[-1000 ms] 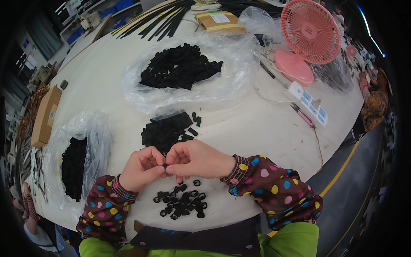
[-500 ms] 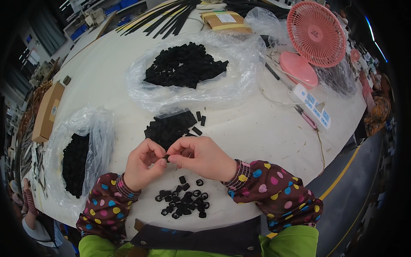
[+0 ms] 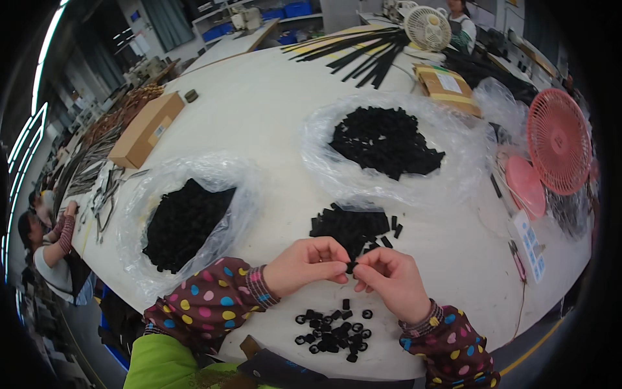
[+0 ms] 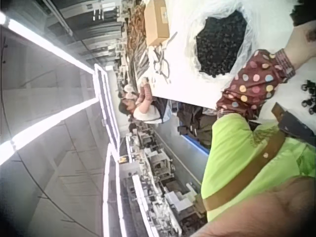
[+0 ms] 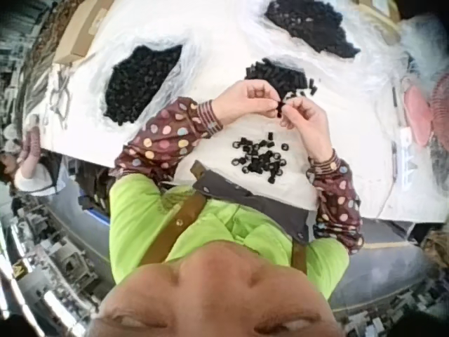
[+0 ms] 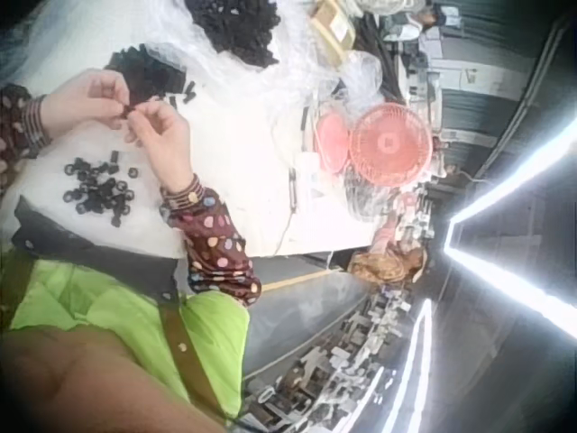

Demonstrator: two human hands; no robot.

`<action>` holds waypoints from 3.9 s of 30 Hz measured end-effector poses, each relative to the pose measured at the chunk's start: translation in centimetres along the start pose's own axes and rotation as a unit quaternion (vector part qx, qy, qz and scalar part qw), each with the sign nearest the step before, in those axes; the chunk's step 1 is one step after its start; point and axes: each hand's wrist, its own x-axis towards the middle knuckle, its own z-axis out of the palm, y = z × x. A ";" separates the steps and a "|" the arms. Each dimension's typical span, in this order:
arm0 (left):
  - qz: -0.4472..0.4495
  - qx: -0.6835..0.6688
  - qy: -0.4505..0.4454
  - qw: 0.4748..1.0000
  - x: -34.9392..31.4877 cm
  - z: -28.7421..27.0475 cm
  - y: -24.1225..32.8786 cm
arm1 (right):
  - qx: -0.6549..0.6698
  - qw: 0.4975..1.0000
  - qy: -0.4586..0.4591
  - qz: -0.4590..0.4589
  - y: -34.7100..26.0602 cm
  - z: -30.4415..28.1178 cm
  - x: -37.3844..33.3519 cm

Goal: The person folds small strips into loops by hand and places them on the table.

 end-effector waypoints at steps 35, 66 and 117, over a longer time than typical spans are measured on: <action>0.018 0.425 0.011 0.905 -0.2 0.8 -0.2 | -0.468 0.878 0.041 -0.089 1.2 -1.0 1.1; 0.408 0.601 0.105 0.679 -0.4 1.3 -1.0 | 0.012 0.996 -0.083 0.008 0.7 -0.4 0.0; 0.174 0.169 0.099 0.965 0.0 1.1 -0.7 | -0.223 0.955 0.022 -0.194 -0.2 0.2 0.0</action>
